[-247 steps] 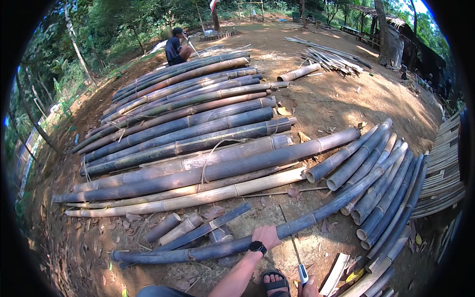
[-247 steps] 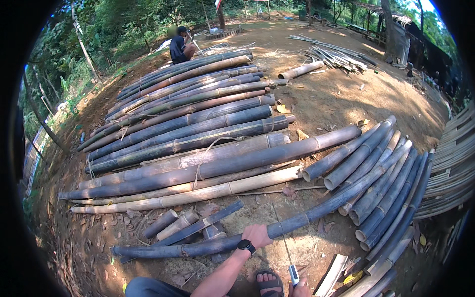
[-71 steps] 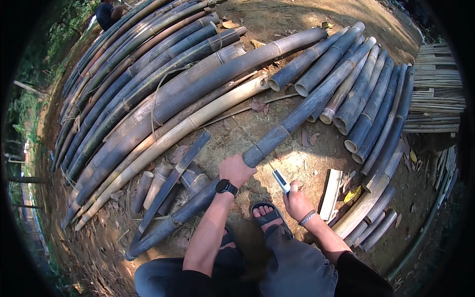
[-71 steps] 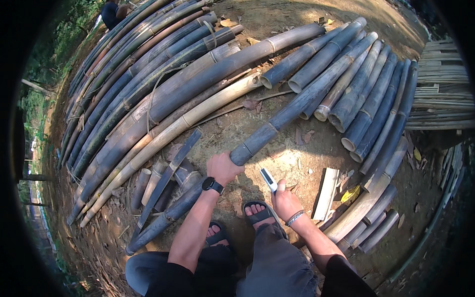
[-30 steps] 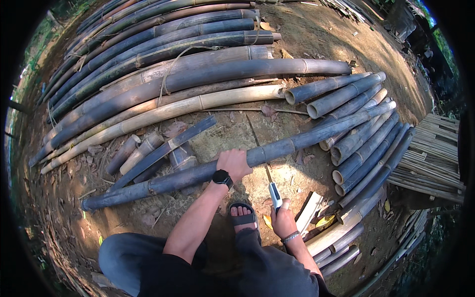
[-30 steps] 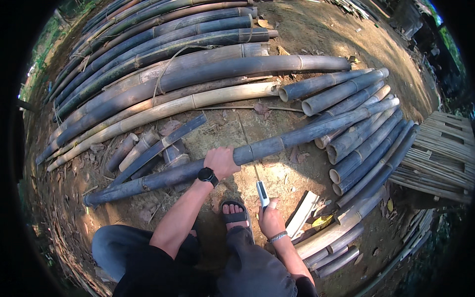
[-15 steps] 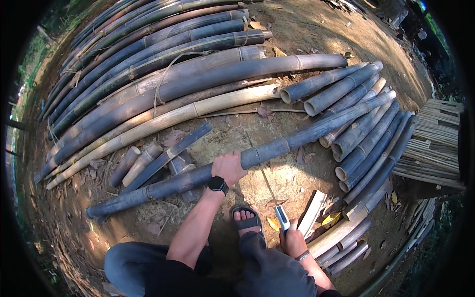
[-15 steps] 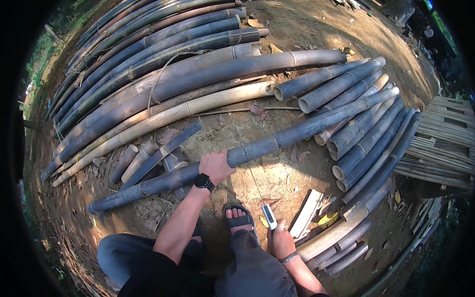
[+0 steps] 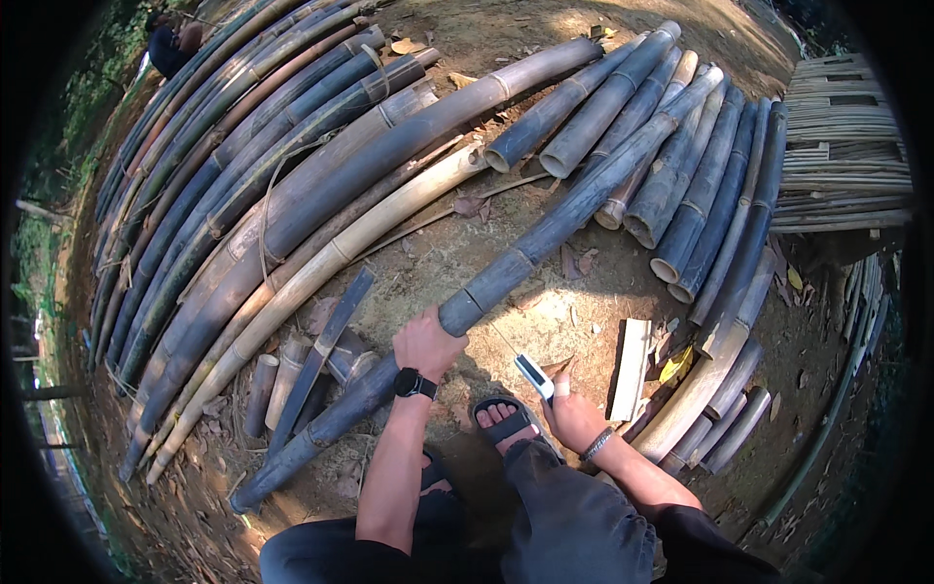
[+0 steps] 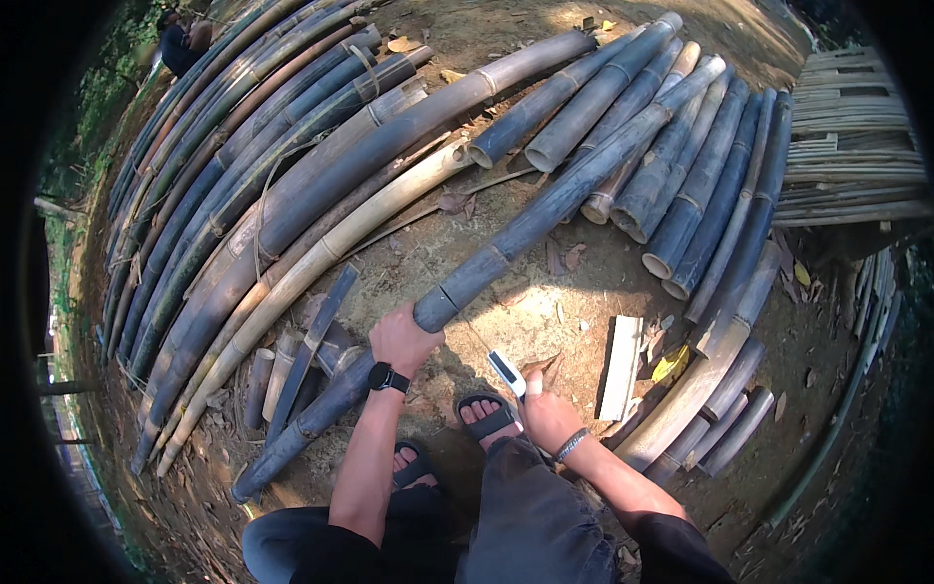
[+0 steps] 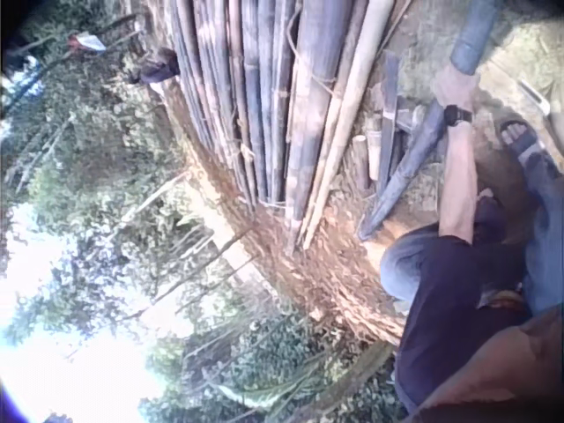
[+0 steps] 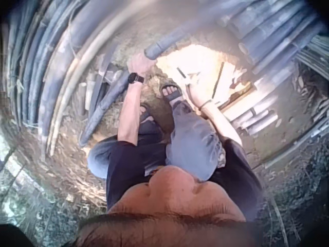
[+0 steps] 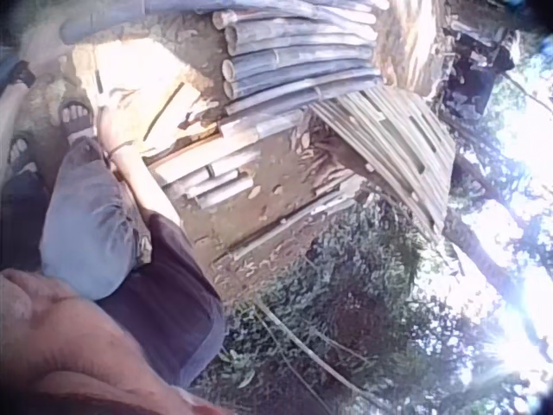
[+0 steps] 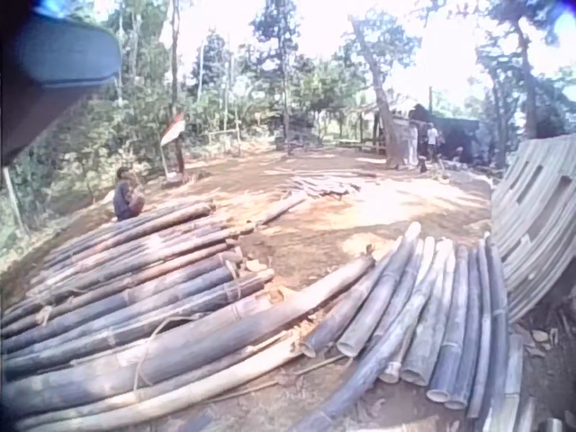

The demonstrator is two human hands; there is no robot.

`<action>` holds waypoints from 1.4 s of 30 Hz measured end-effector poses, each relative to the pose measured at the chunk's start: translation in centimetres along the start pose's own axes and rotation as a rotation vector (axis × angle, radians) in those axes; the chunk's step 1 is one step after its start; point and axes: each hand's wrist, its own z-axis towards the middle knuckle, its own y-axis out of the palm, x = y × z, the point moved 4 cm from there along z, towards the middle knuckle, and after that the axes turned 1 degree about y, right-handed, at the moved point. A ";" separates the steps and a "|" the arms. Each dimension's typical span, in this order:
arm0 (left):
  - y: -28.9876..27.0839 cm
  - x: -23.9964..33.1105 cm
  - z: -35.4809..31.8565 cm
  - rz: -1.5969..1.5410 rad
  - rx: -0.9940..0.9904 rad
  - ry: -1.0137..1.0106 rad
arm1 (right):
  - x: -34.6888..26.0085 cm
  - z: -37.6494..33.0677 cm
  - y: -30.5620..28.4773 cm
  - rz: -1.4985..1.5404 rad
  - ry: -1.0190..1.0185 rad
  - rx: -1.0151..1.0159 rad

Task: The person saws through a bamboo pole using a hand saw, holding the pole steady with one hand while sawing with the other.

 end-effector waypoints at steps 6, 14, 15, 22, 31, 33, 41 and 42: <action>-0.4 1.2 -0.8 0.055 -0.011 0.021 | 1.4 -1.9 -0.3 0.062 -0.039 0.021; -0.2 -0.3 -0.7 0.132 0.034 -0.055 | 2.1 -5.9 0.0 0.093 -0.033 -0.031; 0.4 -0.2 -1.0 0.129 0.049 -0.028 | 1.6 -3.5 0.5 0.087 -0.019 -0.041; -0.7 0.1 0.5 0.099 -0.044 -0.040 | 3.0 -6.1 -0.1 0.067 -0.060 0.031; -1.1 -1.7 2.0 0.024 -0.069 -0.020 | 1.7 -4.5 0.8 0.054 -0.056 0.020; -1.4 -1.5 1.9 0.038 -0.051 -0.008 | 1.8 -5.1 0.0 0.082 -0.015 0.008; -2.2 -1.4 2.3 -0.008 -0.170 -0.034 | 0.7 -4.5 -0.1 0.024 0.006 -0.015; -2.2 -1.2 2.3 0.006 -0.136 -0.021 | 0.9 -3.9 -0.1 0.033 0.014 -0.021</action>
